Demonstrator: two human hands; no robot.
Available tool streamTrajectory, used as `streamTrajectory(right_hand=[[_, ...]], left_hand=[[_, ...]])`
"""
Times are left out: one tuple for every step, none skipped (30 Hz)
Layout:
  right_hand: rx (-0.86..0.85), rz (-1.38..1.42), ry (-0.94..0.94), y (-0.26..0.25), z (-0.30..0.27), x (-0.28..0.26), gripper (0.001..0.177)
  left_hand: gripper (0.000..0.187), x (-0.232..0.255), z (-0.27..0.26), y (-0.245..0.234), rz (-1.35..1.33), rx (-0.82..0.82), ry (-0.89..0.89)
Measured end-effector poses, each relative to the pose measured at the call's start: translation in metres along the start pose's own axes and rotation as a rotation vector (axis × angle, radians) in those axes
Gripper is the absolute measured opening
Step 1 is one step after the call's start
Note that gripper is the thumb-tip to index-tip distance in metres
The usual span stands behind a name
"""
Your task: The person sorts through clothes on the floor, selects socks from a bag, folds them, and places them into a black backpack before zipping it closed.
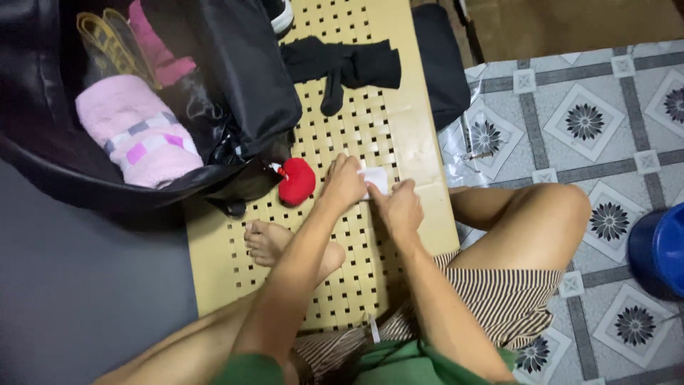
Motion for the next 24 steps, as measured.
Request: streamTrajectory(right_hand=[[0.032, 0.091, 0.057, 0.011, -0.002, 0.011, 0.076], [0.059, 0.183, 0.111, 0.024, -0.004, 0.021, 0.073], [0.063, 0.187, 0.106, 0.038, 0.010, 0.023, 0.073], [0.113, 0.316, 0.175, 0.051, 0.011, 0.034, 0.069], [0.165, 0.443, 0.245, 0.064, 0.011, 0.045, 0.065], [0.167, 0.449, 0.240, 0.067, 0.010, 0.049, 0.065], [0.186, 0.743, 0.283, 0.075, 0.008, 0.053, 0.057], [0.200, 1.037, 0.317, 0.082, 0.012, 0.055, 0.054], [0.200, 1.043, 0.304, 0.073, 0.023, 0.048, 0.054], [0.143, 1.155, 0.276, 0.069, 0.019, 0.045, 0.046], [0.084, 1.267, 0.248, 0.065, 0.015, 0.041, 0.038], [0.081, 1.263, 0.253, 0.055, 0.010, 0.038, 0.038], [0.026, 1.211, 0.145, 0.043, 0.007, 0.028, 0.037], [-0.027, 1.160, 0.022, 0.030, 0.013, 0.014, 0.037], [-0.029, 1.159, 0.010, 0.021, 0.015, 0.006, 0.037], [0.004, 0.964, -0.063, 0.009, 0.012, 0.001, 0.035], [0.037, 0.767, -0.133, -0.003, 0.009, -0.005, 0.032], [0.039, 0.767, -0.139, -0.005, 0.007, -0.009, 0.032], [0.082, 0.728, -0.176, -0.009, 0.005, -0.013, 0.029], [0.122, 0.687, -0.202, -0.013, -0.001, -0.015, 0.028], [0.121, 0.685, -0.198, -0.017, -0.003, -0.020, 0.028], [0.088, 0.697, -0.217, -0.020, -0.003, -0.027, 0.035], [0.054, 0.708, -0.236, -0.023, -0.004, -0.033, 0.043], [0.052, 0.708, -0.237, -0.031, -0.009, -0.043, 0.043]], left_hand=[[0.023, 0.002, -0.004, -0.001, -0.015, 0.042, 0.022], [0.023, 0.002, -0.008, -0.003, -0.030, 0.087, 0.041], [0.023, 0.015, -0.013, -0.017, -0.029, 0.093, 0.045], [0.025, 0.020, -0.028, -0.024, -0.103, 0.037, -0.070], [0.029, 0.025, -0.043, -0.030, -0.176, -0.020, -0.185], [0.029, 0.007, -0.040, -0.013, -0.174, -0.014, -0.181], [0.027, -0.015, -0.035, 0.004, -0.403, -0.042, -0.262], [0.026, -0.035, -0.027, 0.020, -0.636, -0.066, -0.337], [0.026, -0.036, -0.019, 0.018, -0.638, -0.056, -0.327], [0.021, -0.042, -0.024, 0.021, -0.905, -0.069, -0.323], [0.017, -0.048, -0.030, 0.025, -1.173, -0.079, -0.316], [0.017, -0.047, -0.038, 0.025, -1.175, -0.079, -0.322], [0.018, -0.046, -0.045, 0.025, -1.201, -0.074, -0.329], [0.019, -0.042, -0.043, 0.020, -1.231, -0.062, -0.319], [0.019, -0.036, -0.042, 0.016, -1.236, -0.055, -0.309], [0.020, -0.031, -0.046, 0.012, -1.161, -0.018, -0.289], [0.022, -0.027, -0.050, 0.008, -1.086, 0.019, -0.269], [0.022, -0.020, -0.051, 0.004, -1.088, 0.021, -0.264], [0.021, -0.014, -0.052, -0.001, -1.099, 0.057, -0.250], [0.021, -0.008, -0.057, -0.004, -1.107, 0.088, -0.244], [0.021, -0.010, -0.056, 0.003, -1.106, 0.084, -0.248], [0.019, -0.014, -0.054, 0.009, -1.119, 0.116, -0.261], [0.018, -0.018, -0.053, 0.015, -1.131, 0.148, -0.274], [0.018, -0.020, -0.052, 0.016, -1.131, 0.150, -0.275]])
Point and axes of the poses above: each hand's wrist, its own z-axis towards the middle knuckle, its own y-axis out of the palm, x = y × z, the point moved 5 cm from there along z, towards the middle knuckle, and after that the axes turned 12 degrees about -y, right-handed, at the moved point
